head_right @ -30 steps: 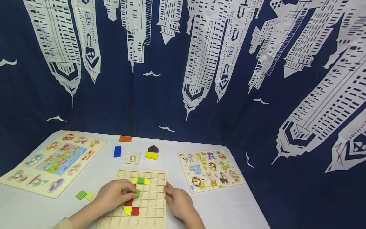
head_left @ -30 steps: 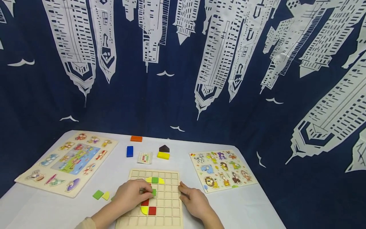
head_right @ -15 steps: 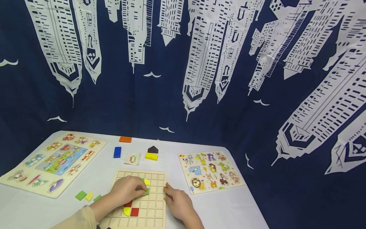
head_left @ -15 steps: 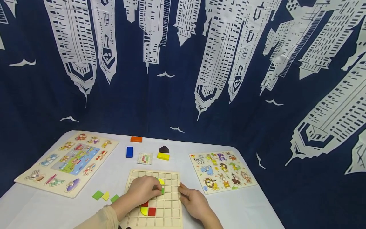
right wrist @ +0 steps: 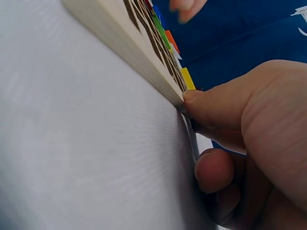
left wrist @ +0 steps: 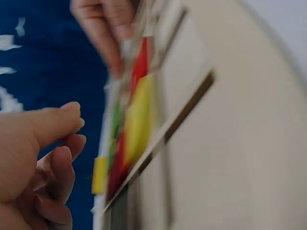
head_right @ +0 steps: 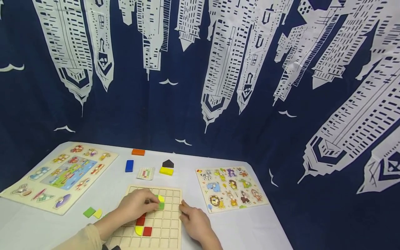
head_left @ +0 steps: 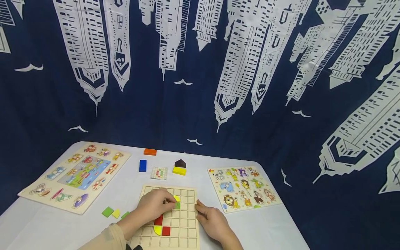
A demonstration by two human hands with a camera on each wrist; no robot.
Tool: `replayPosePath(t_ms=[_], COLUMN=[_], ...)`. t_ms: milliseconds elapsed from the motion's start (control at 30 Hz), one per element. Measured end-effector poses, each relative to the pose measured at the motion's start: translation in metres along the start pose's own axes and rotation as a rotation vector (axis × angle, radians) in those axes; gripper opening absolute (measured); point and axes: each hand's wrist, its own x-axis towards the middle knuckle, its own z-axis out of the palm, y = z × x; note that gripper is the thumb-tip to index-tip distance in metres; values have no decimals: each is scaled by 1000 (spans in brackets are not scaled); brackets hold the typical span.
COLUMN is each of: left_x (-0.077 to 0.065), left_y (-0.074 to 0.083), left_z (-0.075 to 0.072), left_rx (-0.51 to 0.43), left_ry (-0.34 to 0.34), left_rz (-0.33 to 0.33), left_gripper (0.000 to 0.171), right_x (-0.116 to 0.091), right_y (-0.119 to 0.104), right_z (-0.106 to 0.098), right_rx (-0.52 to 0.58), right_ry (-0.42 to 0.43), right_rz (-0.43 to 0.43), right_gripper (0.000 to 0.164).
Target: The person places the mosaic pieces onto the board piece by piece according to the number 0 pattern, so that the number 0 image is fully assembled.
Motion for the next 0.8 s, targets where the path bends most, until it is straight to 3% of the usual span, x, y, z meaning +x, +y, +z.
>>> replayPosePath(t_ms=[167, 267, 367, 500, 800], left_x=[-36, -63, -87, -103, -101], left_y=[-22, -45, -67, -89, -104], left_z=[-54, -88, -111, -117, -101], left_rx=[-86, -35, 49, 115, 152], left_ry=[21, 39, 37, -1, 2], left_rz=[-150, -230, -291, -351, -364], left_gripper=[15, 25, 33, 40, 35], right_x=[0, 0, 0, 1, 1], right_y=[-2, -3, -3, -1, 3], right_z=[2, 2, 0, -1, 2], right_rx=[-6, -15, -14, -2, 18], right_ry=[6, 9, 4, 7, 0], right_rz=[-9, -15, -18, -13, 3], right_gripper=[39, 39, 39, 39, 40])
